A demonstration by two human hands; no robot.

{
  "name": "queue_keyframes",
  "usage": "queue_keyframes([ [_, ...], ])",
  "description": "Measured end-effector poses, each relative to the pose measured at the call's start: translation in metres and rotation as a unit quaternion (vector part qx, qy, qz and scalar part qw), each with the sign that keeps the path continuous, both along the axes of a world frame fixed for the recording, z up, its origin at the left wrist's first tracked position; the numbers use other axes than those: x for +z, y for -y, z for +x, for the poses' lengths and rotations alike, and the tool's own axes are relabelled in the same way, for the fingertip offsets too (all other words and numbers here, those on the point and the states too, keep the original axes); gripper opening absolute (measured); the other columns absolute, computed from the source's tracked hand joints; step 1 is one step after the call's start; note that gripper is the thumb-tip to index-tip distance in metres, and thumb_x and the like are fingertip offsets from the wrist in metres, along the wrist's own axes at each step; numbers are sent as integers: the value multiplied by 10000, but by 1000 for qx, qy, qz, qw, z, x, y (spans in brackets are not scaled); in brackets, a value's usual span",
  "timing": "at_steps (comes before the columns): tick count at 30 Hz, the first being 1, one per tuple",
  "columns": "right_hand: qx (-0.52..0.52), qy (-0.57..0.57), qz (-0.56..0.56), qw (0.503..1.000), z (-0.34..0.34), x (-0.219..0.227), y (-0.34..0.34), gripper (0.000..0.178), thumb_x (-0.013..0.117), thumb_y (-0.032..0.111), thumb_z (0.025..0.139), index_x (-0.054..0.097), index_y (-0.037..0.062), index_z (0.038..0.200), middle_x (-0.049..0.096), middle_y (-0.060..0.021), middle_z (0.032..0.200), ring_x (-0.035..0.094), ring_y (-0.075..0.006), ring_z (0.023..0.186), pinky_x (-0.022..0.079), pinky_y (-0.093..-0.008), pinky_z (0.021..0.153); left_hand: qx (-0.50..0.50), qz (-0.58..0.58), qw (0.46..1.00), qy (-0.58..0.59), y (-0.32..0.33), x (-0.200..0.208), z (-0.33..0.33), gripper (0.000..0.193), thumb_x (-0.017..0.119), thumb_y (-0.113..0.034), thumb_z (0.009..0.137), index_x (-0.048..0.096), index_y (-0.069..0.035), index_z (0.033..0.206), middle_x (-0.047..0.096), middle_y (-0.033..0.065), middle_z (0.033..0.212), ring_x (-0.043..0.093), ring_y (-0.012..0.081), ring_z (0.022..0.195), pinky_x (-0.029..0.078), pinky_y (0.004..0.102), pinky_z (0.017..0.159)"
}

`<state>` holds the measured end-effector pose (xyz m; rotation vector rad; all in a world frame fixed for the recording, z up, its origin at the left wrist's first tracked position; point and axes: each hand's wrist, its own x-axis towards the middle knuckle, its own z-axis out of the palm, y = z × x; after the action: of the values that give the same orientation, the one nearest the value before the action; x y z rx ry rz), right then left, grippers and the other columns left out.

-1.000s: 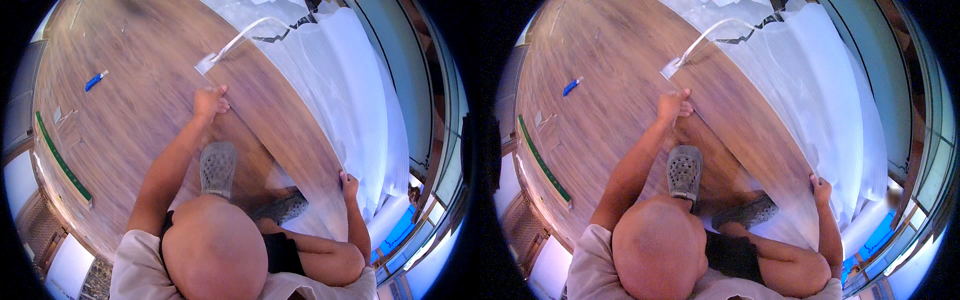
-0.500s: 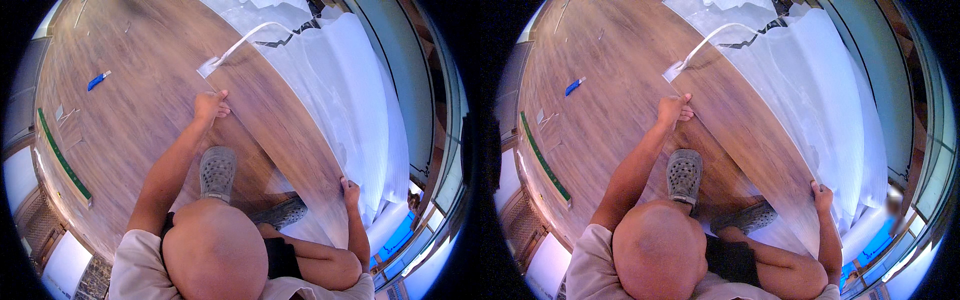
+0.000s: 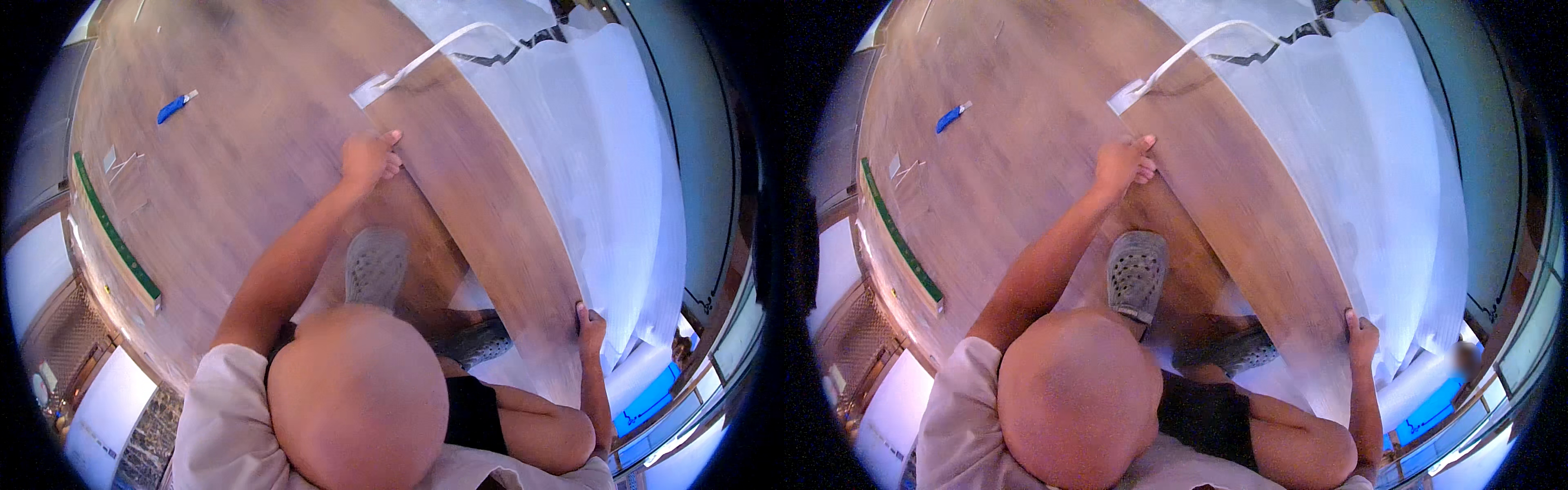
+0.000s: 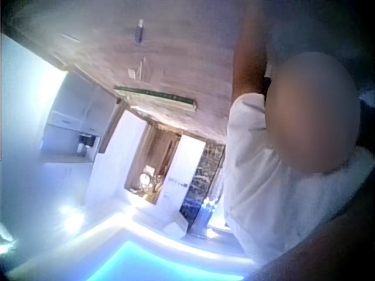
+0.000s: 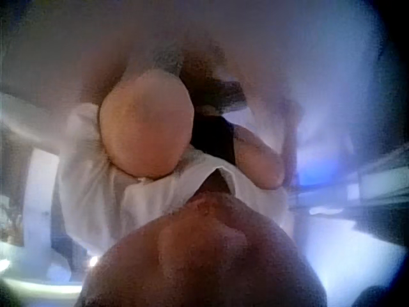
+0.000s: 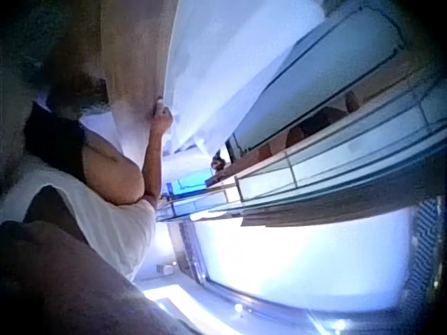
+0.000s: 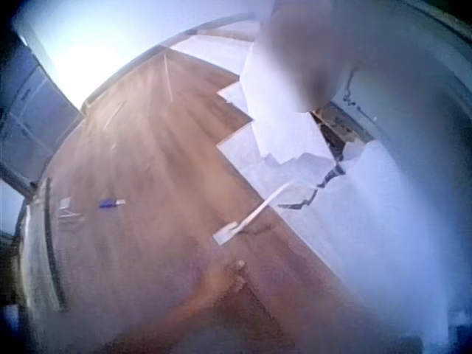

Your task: The person installs laminate flooring by placing planks over foam underlayment, aligning them with existing rows, and tapping them into place with a hammer.

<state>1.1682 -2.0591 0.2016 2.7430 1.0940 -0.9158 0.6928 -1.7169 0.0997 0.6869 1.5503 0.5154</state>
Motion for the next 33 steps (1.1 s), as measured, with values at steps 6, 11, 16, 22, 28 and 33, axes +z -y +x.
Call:
queue_keyframes([
  [6, -17, -2, 4, 1000, -3, -10, 1, 681, 675, 516, 872, 426, -33, 556, 342, -76, 519, 324, -170, 537, 299, -417, 515, -68, 9, 990, -122, -2, 5, 2, 367, 677, -284, 918, 647, 58, 789, 633, 118, 575, 635, 187, 487, 494, 323, 427],
  [11, -31, 14, 9, 999, 4, -44, 10, 692, 684, 558, 845, 458, -29, 556, 353, -77, 517, 328, -175, 532, 298, -421, 516, -202, 16, 958, -202, -14, -2, -4, 470, 660, -396, 919, 631, 31, 725, 616, 136, 545, 629, 215, 462, 492, 374, 457],
  [16, -51, 18, 4, 999, 7, -64, -1, 685, 689, 570, 837, 478, -23, 567, 379, -72, 525, 350, -172, 534, 314, -409, 520, -309, 101, 877, -354, -18, -9, 0, 509, 608, -467, 926, 646, 3, 735, 624, 129, 554, 647, 253, 540, 489, 410, 548],
  [22, -28, 32, -3, 999, 6, -71, 3, 745, 643, 675, 808, 543, -32, 592, 458, -150, 541, 417, -220, 532, 368, -430, 552, -310, 176, 868, -347, -12, -10, 1, 516, 620, -473, 915, 637, 0, 709, 614, 140, 537, 643, 257, 539, 500, 411, 557],
  [28, -51, 22, 10, 998, 5, -76, 6, 749, 636, 686, 804, 532, -23, 588, 459, -148, 543, 423, -242, 534, 368, -436, 557, -262, 70, 909, -316, -12, 0, 6, 467, 577, -462, 929, 673, -49, 732, 637, 116, 575, 668, 295, 675, 502, 428, 636],
  [33, -54, 23, -11, 998, -1, -67, 4, 750, 631, 707, 789, 553, -16, 605, 495, -158, 557, 456, -259, 548, 392, -442, 579, -211, 61, 938, -268, -10, -1, 4, 465, 609, -440, 919, 649, -34, 697, 621, 112, 545, 648, 266, 598, 490, 395, 575],
])
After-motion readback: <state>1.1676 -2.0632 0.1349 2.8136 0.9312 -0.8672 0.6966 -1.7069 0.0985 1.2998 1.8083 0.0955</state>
